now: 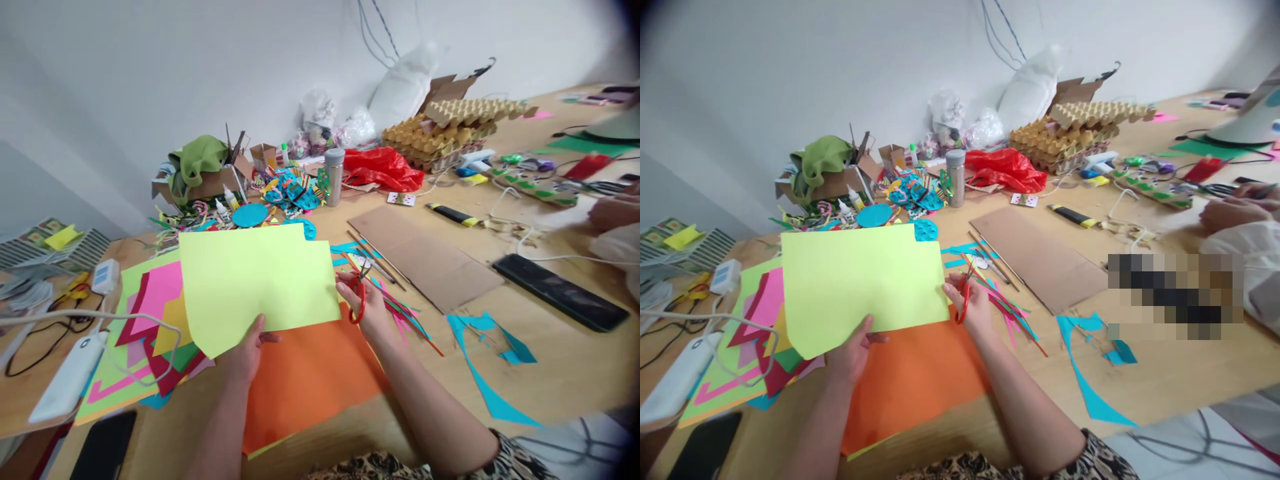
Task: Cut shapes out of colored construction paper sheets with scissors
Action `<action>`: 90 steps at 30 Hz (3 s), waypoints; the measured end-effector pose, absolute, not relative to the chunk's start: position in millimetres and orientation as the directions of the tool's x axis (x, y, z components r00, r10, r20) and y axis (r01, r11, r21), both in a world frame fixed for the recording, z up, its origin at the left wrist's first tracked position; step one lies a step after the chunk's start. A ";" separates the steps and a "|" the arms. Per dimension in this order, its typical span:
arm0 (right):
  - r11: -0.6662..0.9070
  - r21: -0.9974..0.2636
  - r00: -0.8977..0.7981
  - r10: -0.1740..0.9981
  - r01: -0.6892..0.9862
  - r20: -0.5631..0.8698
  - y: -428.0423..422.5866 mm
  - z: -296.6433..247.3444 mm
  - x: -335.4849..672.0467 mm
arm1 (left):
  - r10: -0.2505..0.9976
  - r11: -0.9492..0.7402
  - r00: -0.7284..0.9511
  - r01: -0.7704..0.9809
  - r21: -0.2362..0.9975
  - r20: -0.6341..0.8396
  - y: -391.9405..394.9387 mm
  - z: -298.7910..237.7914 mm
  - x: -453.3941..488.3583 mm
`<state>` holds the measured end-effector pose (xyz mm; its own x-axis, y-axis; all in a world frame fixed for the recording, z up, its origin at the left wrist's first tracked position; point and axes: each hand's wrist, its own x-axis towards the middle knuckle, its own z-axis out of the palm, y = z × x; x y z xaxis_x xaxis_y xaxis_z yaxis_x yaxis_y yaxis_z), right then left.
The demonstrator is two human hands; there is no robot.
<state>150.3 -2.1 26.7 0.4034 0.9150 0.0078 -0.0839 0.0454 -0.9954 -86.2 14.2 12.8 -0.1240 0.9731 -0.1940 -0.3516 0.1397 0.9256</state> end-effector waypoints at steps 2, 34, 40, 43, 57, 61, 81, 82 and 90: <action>0.023 -0.996 0.406 0.914 -0.084 -0.013 -0.6 24.7 150.1 | 0.967 0.205 -0.081 -0.322 0.924 -0.243 11.9 14.3 -84.2; -0.237 -0.930 -0.085 0.959 0.281 -0.270 -18.7 24.2 123.1 | 0.921 0.114 -0.260 -0.530 0.840 -0.289 25.9 8.0 -94.2; -0.219 -0.934 -0.077 0.965 0.283 -0.250 -19.1 26.0 121.9 | 0.940 0.123 -0.219 -0.493 0.861 -0.260 20.6 13.8 -85.2; -0.223 -0.936 -0.070 0.966 0.272 -0.251 -18.6 27.0 121.3 | 0.942 0.110 -0.228 -0.480 0.870 -0.245 19.5 16.0 -83.3; -0.260 -0.938 -0.032 0.961 0.230 -0.274 -18.5 24.5 119.9 | 0.906 0.146 -0.274 -0.513 0.846 -0.323 24.4 11.5 -93.5; -0.266 -0.938 -0.047 0.958 0.221 -0.283 -19.3 24.1 119.5 | 0.888 0.106 -0.330 -0.530 0.841 -0.321 28.0 19.5 -96.9; -0.285 -0.938 -0.058 0.952 0.197 -0.301 -19.7 27.5 118.9 | 0.909 0.145 -0.267 -0.516 0.844 -0.319 21.1 17.1 -86.2; -0.284 -0.938 -0.054 0.953 0.199 -0.300 -19.7 27.8 118.9 | 0.917 0.136 -0.261 -0.507 0.851 -0.303 20.6 17.9 -85.5; -0.300 -0.933 -0.022 0.950 0.198 -0.311 -19.3 28.6 119.4 | 0.928 0.133 -0.247 -0.483 0.866 -0.280 18.9 20.0 -83.5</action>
<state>119.4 -19.3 28.6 -0.0219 0.9503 -0.3106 0.1977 -0.3004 -0.9331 -83.5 18.9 20.0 -0.2472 0.9276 -0.2802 -0.4826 0.1329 0.8657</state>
